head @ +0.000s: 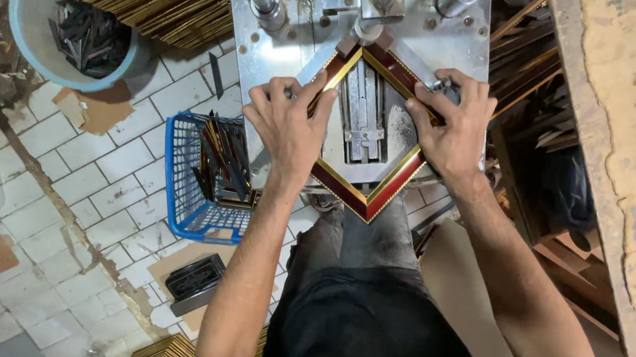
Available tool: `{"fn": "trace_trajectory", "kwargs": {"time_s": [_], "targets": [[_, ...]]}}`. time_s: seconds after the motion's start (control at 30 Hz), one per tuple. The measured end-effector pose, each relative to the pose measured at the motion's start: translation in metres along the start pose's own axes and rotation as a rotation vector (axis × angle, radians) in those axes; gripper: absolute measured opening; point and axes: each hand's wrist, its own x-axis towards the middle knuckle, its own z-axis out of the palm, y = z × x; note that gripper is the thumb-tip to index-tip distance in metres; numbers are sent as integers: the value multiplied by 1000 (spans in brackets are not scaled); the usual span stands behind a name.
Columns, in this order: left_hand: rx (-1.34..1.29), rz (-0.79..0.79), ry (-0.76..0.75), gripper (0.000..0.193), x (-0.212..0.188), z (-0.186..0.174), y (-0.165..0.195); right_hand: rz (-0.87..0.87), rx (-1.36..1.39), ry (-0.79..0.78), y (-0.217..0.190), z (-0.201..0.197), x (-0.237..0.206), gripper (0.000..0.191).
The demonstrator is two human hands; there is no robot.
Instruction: The person assembles picture frames by placing four frame pieces into a corner-joining machine, tightening the handles to secure the corners, and then removing the assembled frame. They repeat this process multiple times, stacking finished frames on the table and occasionally retrieving pieces from a blue basket.
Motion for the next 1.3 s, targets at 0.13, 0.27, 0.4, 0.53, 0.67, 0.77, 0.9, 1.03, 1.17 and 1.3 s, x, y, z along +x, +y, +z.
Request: {"fn": "trace_trajectory", "kwargs": {"time_s": [0.13,0.27,0.4,0.53,0.67,0.77,0.9,1.03,1.17,1.3], "targets": [[-32,31,-8,25,-3,-2,-1,7,-59,-26,-6,-1,5,25],[-45,38,-6,26,2,-8,7,-1,-115,-39,-17,-13,19,23],[-27,56,7,27,22,-15,16,-43,-129,-12,-26,-24,36,29],[-27,97,219,56,0,-30,32,36,-149,-27,-48,-44,30,38],[-90,-429,472,84,-95,-23,34,50,-181,-78,-44,-52,-36,58],[-549,-958,-141,79,-170,-23,31,-64,-107,-212,-49,-67,-110,55],[-692,-904,-362,54,-216,-28,27,-382,117,-426,-39,-73,-193,57],[-1033,-739,-417,55,-206,-22,69,-323,-47,-440,8,-98,-233,48],[-972,-483,-546,43,-181,-2,144,-44,-339,-120,82,-204,-270,49],[-977,-367,-589,48,-169,23,199,459,-607,171,187,-349,-316,34]]}}
